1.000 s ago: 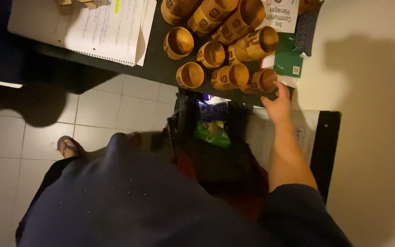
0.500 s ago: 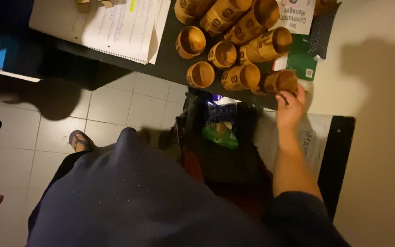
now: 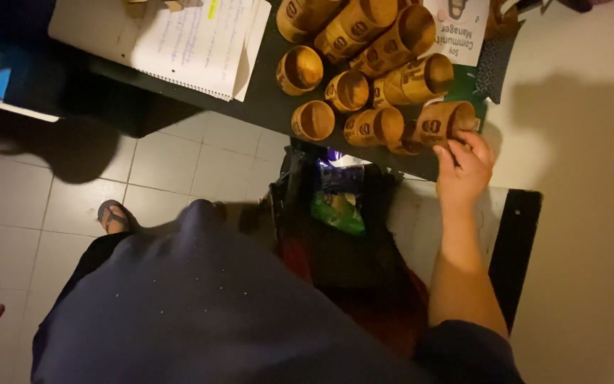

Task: The person holds and manipulates small wooden cups, stacking them into a pile on a cluttered desk. They repeatedly pick up individual cups and add them to the growing stack, occasionally adjusting the arrangement.

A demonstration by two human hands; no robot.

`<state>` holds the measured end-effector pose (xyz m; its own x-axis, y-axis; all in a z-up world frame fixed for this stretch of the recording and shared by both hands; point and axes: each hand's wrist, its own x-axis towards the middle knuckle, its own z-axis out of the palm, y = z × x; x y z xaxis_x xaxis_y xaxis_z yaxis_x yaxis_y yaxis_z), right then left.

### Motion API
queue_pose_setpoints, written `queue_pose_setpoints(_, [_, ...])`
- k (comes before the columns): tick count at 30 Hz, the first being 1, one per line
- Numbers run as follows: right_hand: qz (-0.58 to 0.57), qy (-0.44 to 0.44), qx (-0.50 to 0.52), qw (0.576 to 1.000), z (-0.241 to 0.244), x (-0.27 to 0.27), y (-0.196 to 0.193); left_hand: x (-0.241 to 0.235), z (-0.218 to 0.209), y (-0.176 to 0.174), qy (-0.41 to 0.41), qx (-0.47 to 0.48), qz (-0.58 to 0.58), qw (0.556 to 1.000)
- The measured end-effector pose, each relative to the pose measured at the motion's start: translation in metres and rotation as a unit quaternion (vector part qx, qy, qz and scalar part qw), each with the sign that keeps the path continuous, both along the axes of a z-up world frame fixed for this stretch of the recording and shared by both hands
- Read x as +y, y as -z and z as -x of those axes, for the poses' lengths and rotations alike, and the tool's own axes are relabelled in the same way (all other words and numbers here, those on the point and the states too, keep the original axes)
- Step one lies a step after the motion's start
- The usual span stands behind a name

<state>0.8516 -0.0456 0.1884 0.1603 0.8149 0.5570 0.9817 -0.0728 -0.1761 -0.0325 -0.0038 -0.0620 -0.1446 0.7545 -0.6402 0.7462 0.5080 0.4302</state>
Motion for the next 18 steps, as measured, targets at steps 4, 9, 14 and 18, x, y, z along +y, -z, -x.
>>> queue_pose_setpoints(4, [0.026,-0.055,-0.019,0.998,0.029,0.039,-0.011,0.016,-0.023,-0.027,-0.001,-0.004,0.003,1.000])
queue_pose_setpoints(9, [0.136,-0.027,-0.024,0.990,0.070,0.103,0.009,0.023,-0.052,-0.062,-0.068,-0.042,0.042,0.996])
queue_pose_setpoints(14, [0.096,-0.130,-0.067,0.985,0.092,0.155,0.044,0.017,-0.058,-0.083,-0.084,-0.035,0.051,0.995])
queue_pose_setpoints(18, [0.133,-0.119,-0.071,0.981,0.103,0.181,0.070,-0.003,-0.043,-0.073,-0.089,-0.018,0.044,0.995])
